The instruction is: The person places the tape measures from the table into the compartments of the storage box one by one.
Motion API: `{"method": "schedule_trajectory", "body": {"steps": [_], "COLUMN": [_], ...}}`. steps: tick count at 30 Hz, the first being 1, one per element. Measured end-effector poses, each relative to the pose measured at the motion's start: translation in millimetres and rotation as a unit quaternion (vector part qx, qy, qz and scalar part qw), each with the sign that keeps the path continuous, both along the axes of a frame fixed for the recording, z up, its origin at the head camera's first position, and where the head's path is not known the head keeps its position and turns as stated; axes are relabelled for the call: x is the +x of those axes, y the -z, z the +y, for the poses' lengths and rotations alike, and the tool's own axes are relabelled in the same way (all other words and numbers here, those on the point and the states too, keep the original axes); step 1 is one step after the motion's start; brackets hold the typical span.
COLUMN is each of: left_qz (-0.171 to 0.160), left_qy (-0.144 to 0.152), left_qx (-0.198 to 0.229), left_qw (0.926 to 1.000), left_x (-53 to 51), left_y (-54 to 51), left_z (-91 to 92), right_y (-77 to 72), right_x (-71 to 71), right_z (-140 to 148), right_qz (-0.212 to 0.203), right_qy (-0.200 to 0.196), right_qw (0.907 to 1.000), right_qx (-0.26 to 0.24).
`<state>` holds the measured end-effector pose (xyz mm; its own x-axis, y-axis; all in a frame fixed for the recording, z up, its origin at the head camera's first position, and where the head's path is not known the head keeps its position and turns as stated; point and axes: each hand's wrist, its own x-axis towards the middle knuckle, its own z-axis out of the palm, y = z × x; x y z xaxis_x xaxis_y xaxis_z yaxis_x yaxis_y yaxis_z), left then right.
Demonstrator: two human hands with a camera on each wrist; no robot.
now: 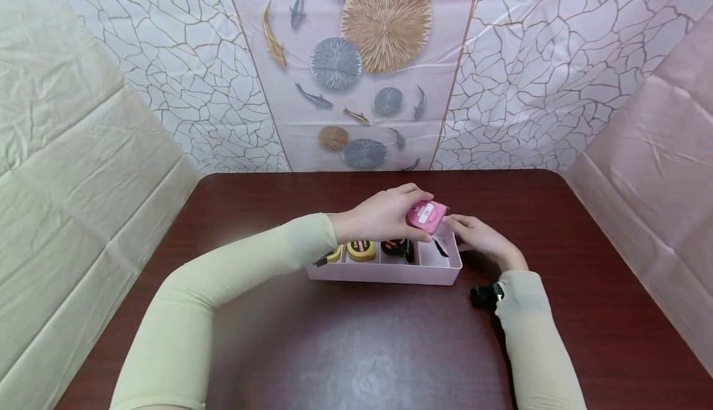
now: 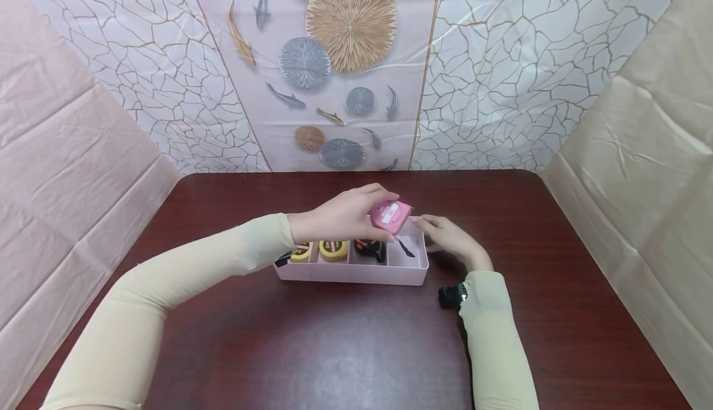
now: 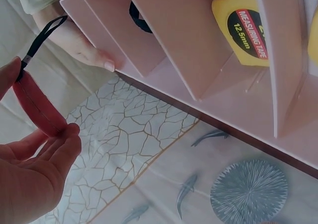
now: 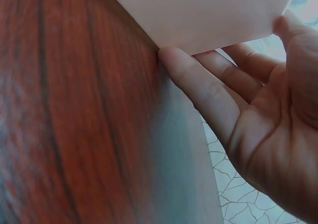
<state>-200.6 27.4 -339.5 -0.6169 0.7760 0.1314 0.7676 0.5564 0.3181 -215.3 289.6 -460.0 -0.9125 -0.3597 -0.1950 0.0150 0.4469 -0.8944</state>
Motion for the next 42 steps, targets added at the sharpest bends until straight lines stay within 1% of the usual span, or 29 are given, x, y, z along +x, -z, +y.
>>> {"method": "schedule_trajectory", "body": {"steps": [8,13,21,28,31,38,42], "left_qz": [-0.006,-0.008,-0.012,-0.022,-0.025,-0.045,-0.054], "left_qy": [0.002,0.006,0.010,0.011,0.014,0.012,0.011], "left_qx": [-0.002,-0.006,-0.015,-0.023,-0.024,-0.028,-0.023], "left_qw": [1.0000,0.9999,0.9998,0.9994,0.9993,0.9985,0.9982], "left_x": [2.0,2.4,0.8,1.4,2.5,5.2,5.2], "left_y": [6.4,10.2,17.1,21.7,23.9,31.3,34.5], "left_z": [3.0,3.9,5.2,6.8,7.0,7.2,7.3], "right_y": [2.5,3.4,3.3,3.4,2.9,2.2,1.9], "right_x": [-1.8,-2.4,-2.0,-2.0,-2.0,-2.2,-1.3], "right_z": [1.4,2.2,2.3,2.5,2.1,1.8,2.7], "right_qz": [-0.002,0.000,0.001,-0.001,-0.003,0.002,0.008], "right_qy": [-0.011,-0.016,-0.012,-0.009,-0.001,0.000,0.000], "right_qw": [0.9997,0.9995,0.9998,1.0000,1.0000,1.0000,0.9998], "right_qx": [-0.023,-0.027,-0.018,-0.002,0.004,0.009,0.018]}}
